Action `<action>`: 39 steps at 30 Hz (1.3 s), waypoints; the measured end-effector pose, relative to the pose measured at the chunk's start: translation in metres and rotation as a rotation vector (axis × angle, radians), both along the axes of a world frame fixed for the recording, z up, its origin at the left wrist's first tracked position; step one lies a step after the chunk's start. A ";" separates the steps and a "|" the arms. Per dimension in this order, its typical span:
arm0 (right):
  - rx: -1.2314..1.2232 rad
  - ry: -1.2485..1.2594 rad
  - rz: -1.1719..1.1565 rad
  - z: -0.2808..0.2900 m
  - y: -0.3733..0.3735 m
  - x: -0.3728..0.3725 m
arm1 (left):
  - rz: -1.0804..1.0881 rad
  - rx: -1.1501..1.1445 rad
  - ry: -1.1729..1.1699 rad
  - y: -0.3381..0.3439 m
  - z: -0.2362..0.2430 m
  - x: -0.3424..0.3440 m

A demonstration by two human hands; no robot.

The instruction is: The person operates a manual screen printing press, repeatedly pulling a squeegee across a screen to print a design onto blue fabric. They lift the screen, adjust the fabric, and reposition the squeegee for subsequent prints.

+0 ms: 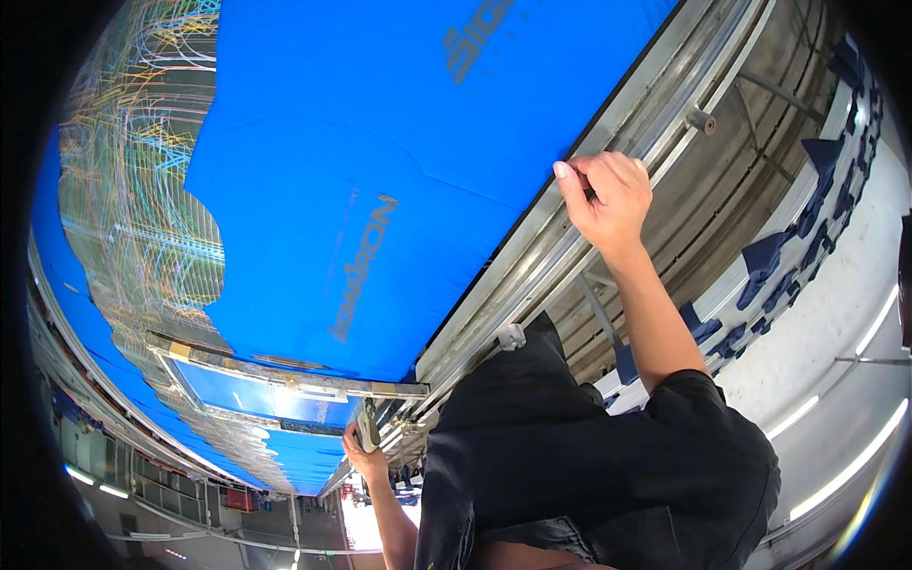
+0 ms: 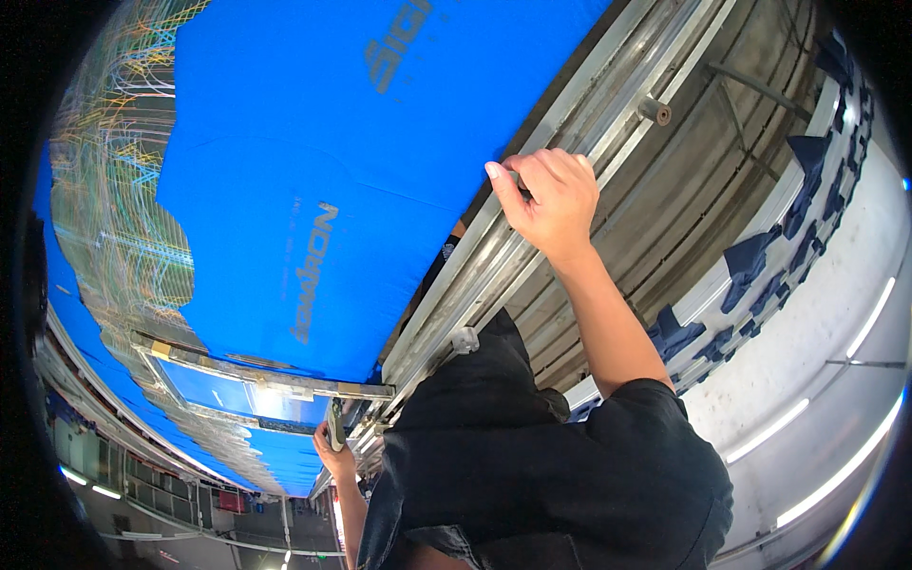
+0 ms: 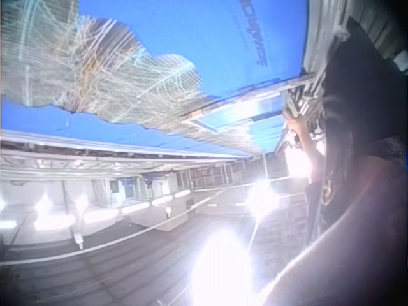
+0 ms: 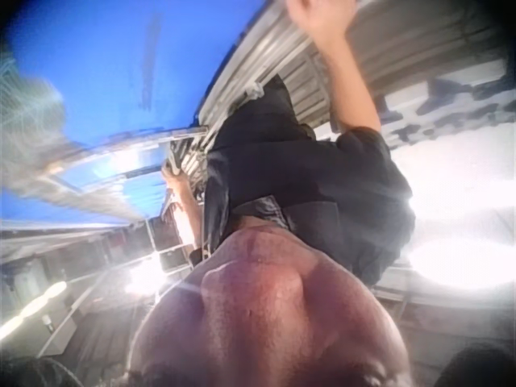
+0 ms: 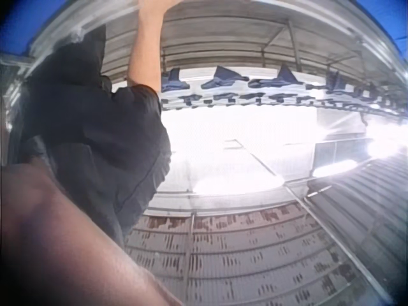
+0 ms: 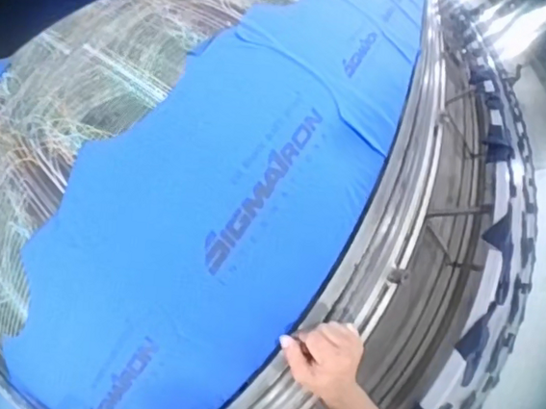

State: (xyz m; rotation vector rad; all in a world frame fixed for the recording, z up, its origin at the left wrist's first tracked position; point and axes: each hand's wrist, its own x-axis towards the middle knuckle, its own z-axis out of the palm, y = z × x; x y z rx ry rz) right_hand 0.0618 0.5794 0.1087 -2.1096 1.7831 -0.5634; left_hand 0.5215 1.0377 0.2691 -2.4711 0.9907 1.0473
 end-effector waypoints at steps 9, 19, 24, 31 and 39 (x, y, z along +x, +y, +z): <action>-0.029 -0.007 0.017 0.007 0.000 0.001 | -0.010 -0.093 -0.061 0.014 -0.003 0.000; -0.049 -0.021 0.019 0.010 0.007 0.002 | -0.056 -0.182 -0.132 0.022 -0.001 -0.006; -0.077 -0.064 0.011 0.011 0.005 0.001 | -0.035 -0.191 -0.123 0.022 -0.003 -0.004; -0.110 -0.061 0.012 0.010 0.003 0.001 | -0.021 -0.124 -0.132 0.018 -0.001 0.000; -0.008 0.053 0.035 0.016 0.002 0.000 | -0.019 -0.105 -0.125 0.025 -0.005 0.003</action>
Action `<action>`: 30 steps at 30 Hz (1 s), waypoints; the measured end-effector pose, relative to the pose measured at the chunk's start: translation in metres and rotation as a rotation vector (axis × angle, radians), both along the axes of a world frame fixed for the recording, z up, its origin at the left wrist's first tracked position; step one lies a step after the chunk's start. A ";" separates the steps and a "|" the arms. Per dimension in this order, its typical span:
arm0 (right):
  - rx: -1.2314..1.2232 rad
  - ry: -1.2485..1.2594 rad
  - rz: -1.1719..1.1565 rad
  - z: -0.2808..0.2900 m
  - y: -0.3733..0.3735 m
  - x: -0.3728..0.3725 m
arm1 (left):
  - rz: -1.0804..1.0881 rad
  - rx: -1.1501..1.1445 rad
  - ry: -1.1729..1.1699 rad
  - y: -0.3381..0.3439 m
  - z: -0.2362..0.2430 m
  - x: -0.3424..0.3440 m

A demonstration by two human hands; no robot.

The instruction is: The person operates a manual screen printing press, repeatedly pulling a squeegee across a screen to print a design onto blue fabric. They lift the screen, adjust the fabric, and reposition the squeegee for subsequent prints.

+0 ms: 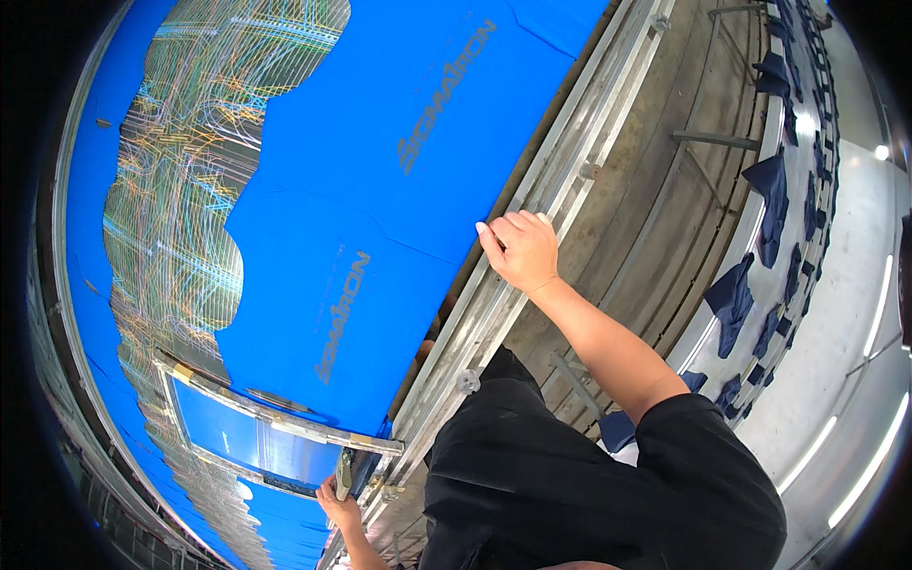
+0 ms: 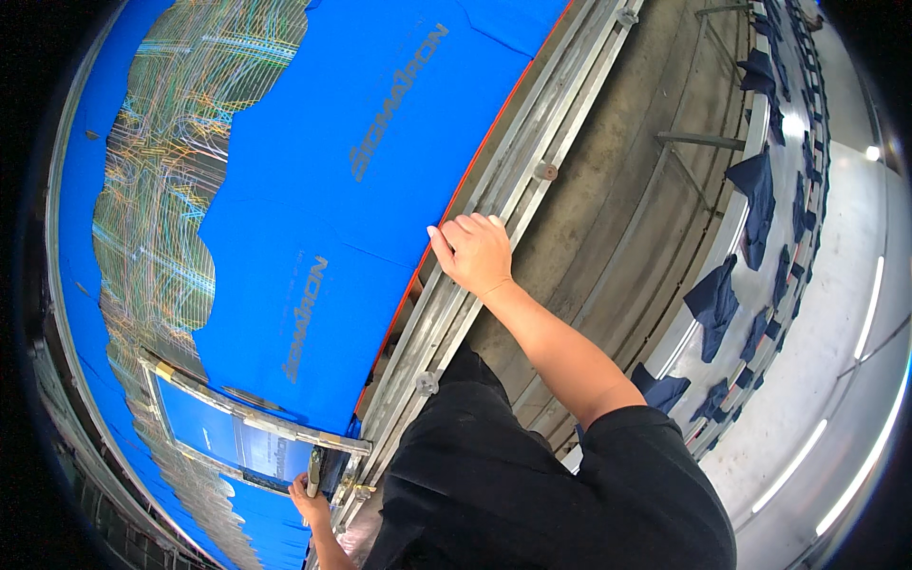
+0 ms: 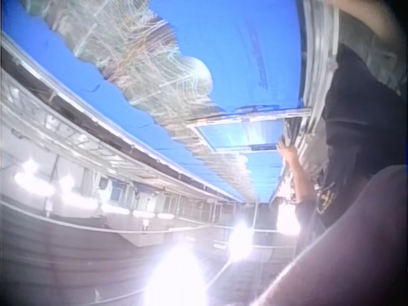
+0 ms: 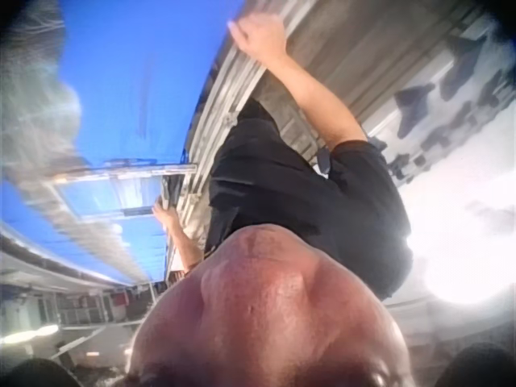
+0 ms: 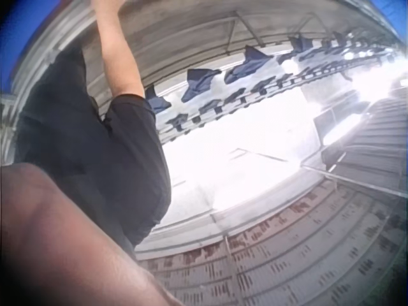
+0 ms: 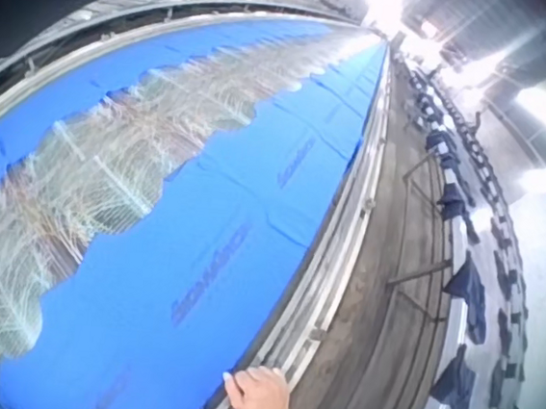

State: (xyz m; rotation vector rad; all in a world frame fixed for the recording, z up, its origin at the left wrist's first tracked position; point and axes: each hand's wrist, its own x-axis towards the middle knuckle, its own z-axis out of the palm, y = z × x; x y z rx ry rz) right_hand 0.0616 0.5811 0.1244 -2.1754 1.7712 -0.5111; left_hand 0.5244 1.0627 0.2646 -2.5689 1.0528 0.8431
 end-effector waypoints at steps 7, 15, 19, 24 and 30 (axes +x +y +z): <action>-0.037 0.017 0.012 0.000 -0.002 0.001 | -0.014 -0.023 0.042 -0.003 0.000 0.000; 0.018 0.040 0.028 -0.006 -0.004 0.001 | 0.012 -0.002 0.056 -0.007 0.003 0.000; 0.007 0.028 0.025 -0.008 -0.006 0.001 | -0.005 0.107 0.059 -0.016 0.004 0.001; 0.019 -0.004 -0.003 -0.011 -0.009 0.001 | -0.042 0.141 0.035 -0.015 0.003 -0.008; 0.047 -0.008 -0.003 -0.012 -0.012 -0.001 | -0.025 0.193 0.080 -0.021 0.007 -0.004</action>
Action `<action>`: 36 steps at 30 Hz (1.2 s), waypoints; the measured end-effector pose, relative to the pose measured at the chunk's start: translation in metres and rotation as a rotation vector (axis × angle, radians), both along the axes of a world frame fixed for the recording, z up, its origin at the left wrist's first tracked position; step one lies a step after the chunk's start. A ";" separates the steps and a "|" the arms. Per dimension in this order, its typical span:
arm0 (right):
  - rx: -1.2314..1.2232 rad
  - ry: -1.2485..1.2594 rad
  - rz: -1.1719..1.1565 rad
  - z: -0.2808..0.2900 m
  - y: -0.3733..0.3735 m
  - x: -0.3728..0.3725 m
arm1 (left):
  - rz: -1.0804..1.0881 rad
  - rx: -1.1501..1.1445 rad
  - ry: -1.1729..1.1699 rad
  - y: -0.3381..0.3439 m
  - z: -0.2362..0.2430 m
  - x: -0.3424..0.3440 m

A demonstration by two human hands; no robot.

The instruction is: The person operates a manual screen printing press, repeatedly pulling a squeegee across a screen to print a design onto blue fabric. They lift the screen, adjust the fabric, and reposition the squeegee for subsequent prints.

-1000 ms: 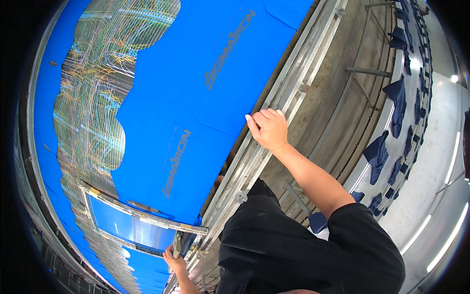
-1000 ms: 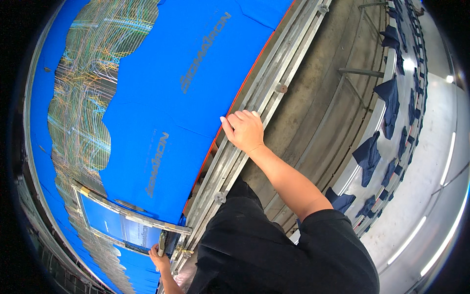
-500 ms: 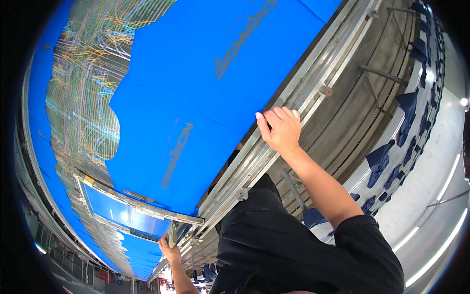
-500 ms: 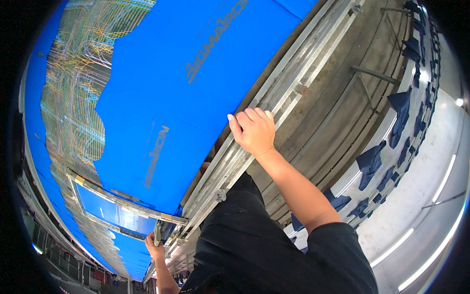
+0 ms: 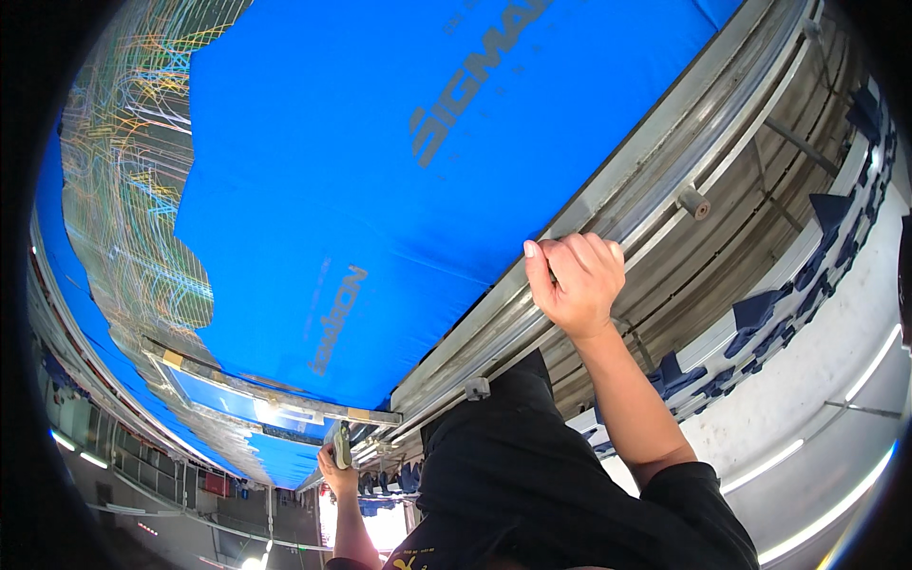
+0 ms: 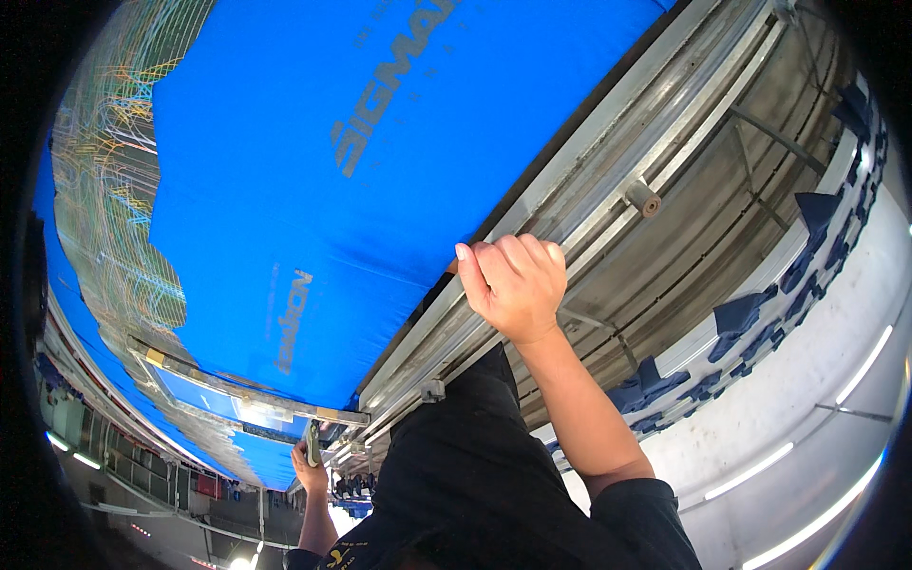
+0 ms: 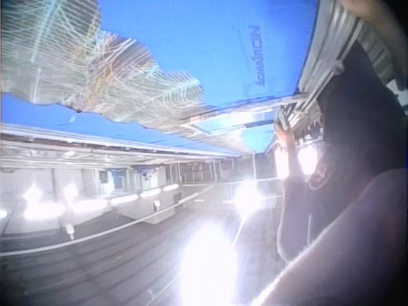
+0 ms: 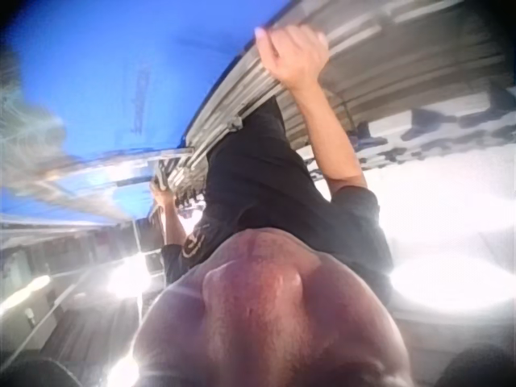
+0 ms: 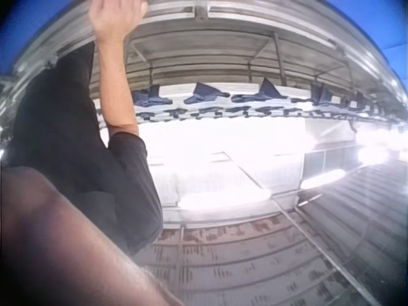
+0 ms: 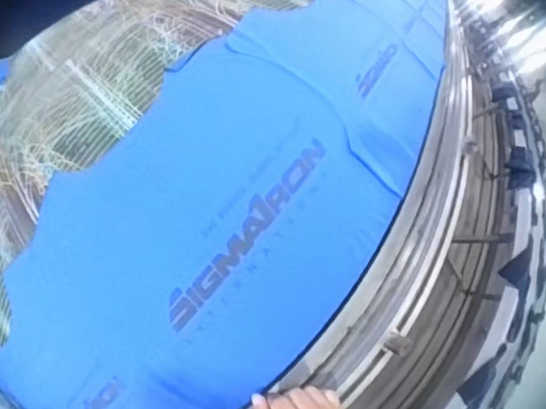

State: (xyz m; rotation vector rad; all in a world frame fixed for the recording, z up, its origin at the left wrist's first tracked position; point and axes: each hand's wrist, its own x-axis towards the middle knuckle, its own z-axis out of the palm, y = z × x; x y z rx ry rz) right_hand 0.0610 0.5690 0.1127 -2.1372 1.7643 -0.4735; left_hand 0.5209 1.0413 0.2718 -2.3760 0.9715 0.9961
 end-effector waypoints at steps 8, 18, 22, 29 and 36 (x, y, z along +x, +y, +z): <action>-0.008 0.020 0.000 0.004 0.001 0.002 | -0.018 -0.022 -0.002 0.015 -0.001 0.009; -0.082 0.017 0.027 0.002 0.015 0.004 | -0.074 -0.190 -0.034 0.031 -0.005 0.008; -0.127 0.026 0.069 -0.006 0.020 0.004 | -0.040 -0.291 -0.123 0.035 -0.005 -0.001; 0.063 -0.289 -0.190 0.010 0.047 0.031 | 0.005 -0.446 -0.213 0.046 -0.016 -0.003; 0.525 -0.509 0.369 0.066 0.191 0.256 | 0.081 -0.633 -0.014 0.091 0.004 -0.002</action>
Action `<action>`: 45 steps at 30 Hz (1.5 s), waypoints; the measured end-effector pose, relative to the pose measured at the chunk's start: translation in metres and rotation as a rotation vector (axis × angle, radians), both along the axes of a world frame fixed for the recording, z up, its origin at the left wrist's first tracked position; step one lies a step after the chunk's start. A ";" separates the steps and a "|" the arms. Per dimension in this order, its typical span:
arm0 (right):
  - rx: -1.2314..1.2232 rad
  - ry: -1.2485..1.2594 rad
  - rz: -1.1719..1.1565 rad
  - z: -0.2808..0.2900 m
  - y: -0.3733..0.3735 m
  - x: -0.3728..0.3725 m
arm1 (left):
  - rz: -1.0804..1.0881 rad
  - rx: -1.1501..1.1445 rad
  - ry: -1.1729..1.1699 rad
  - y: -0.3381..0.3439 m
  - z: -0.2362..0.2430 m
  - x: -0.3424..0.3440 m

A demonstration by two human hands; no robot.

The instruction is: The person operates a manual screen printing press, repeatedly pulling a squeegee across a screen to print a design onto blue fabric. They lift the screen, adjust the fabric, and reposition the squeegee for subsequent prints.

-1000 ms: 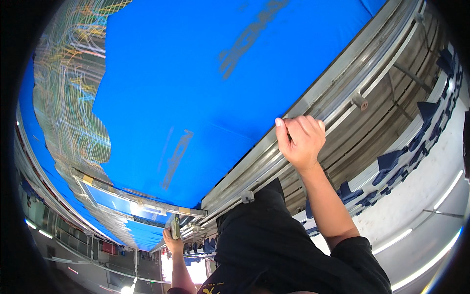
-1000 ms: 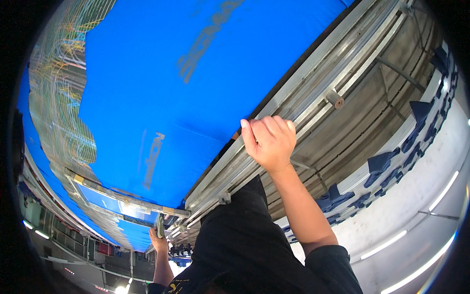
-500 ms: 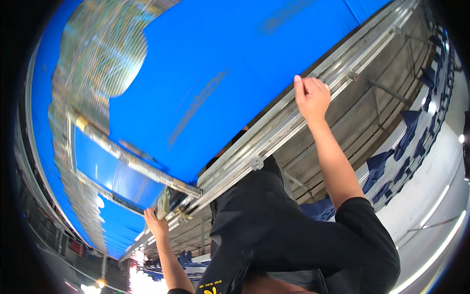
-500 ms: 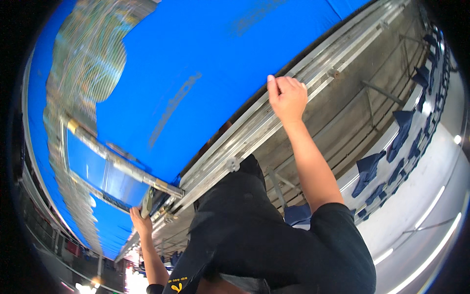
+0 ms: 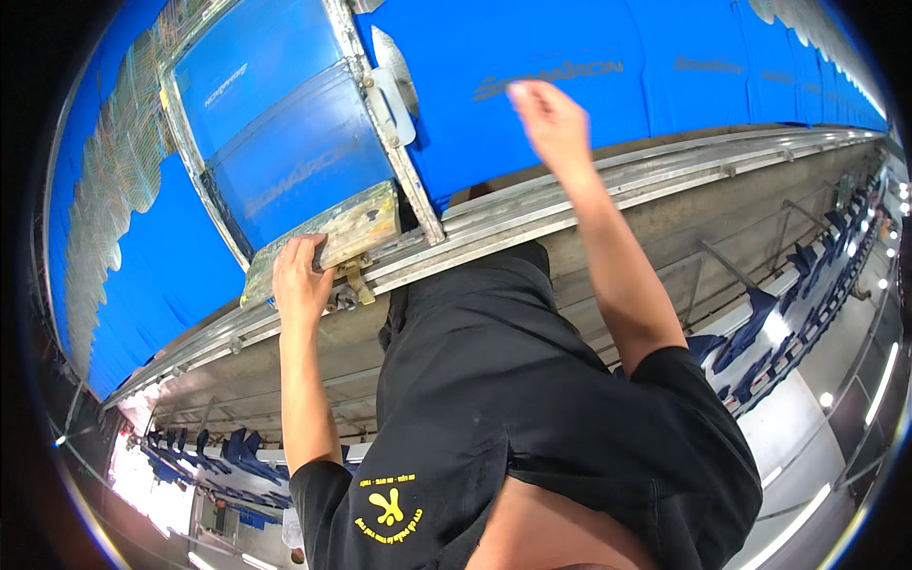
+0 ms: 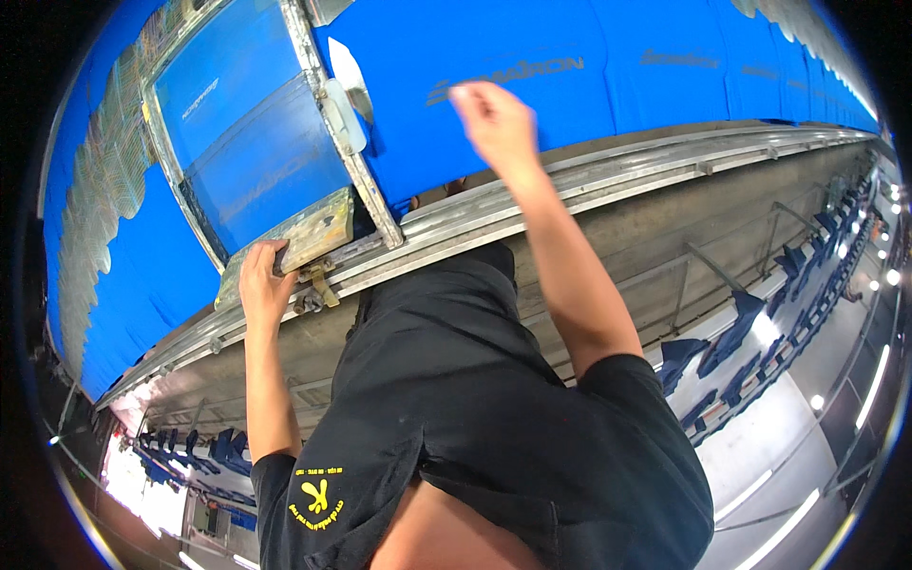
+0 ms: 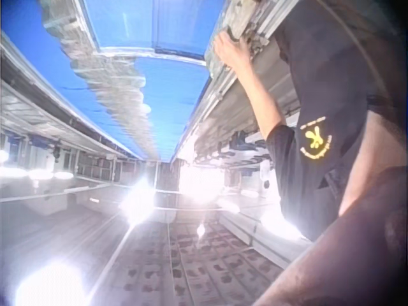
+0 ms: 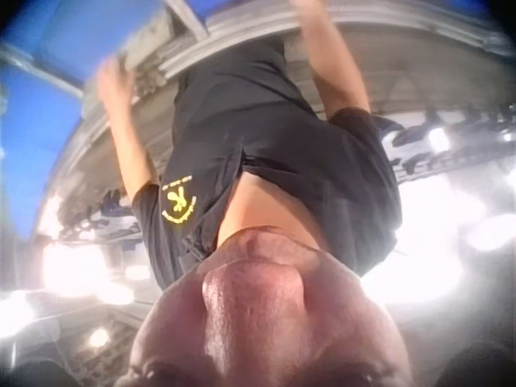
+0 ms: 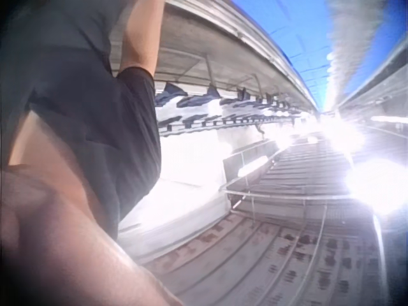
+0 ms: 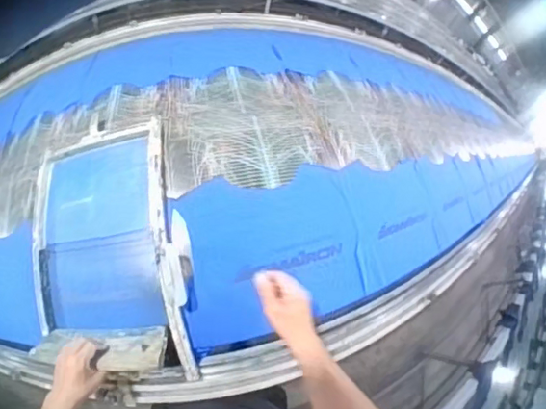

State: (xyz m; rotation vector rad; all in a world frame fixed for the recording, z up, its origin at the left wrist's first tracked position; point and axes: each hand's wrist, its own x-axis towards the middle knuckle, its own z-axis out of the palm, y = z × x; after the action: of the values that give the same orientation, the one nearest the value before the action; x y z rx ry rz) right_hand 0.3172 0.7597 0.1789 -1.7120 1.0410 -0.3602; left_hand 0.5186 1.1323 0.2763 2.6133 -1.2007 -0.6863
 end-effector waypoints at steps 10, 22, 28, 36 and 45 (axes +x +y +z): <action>-0.156 0.141 0.000 -0.032 0.088 0.196 | 0.003 -0.099 -0.192 0.114 -0.027 0.033; -0.480 -0.036 -0.089 0.055 0.090 0.212 | 0.002 -0.318 -0.092 0.114 -0.005 0.035; -0.657 -0.017 -0.013 0.090 0.086 0.225 | -0.058 -0.445 -0.013 0.118 -0.015 0.048; -0.824 -0.036 -0.074 0.027 0.070 0.209 | -0.041 -0.404 -0.005 0.114 -0.023 0.045; -0.420 0.023 -0.186 -0.003 0.076 0.200 | -0.045 -0.233 -0.135 0.091 -0.004 0.041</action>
State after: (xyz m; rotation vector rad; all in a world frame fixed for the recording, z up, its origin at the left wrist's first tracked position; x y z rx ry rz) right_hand 0.5172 0.8357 0.1754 -1.9951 1.2064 -0.7214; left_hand 0.5599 1.2229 0.2722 2.4769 -1.2950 -0.3558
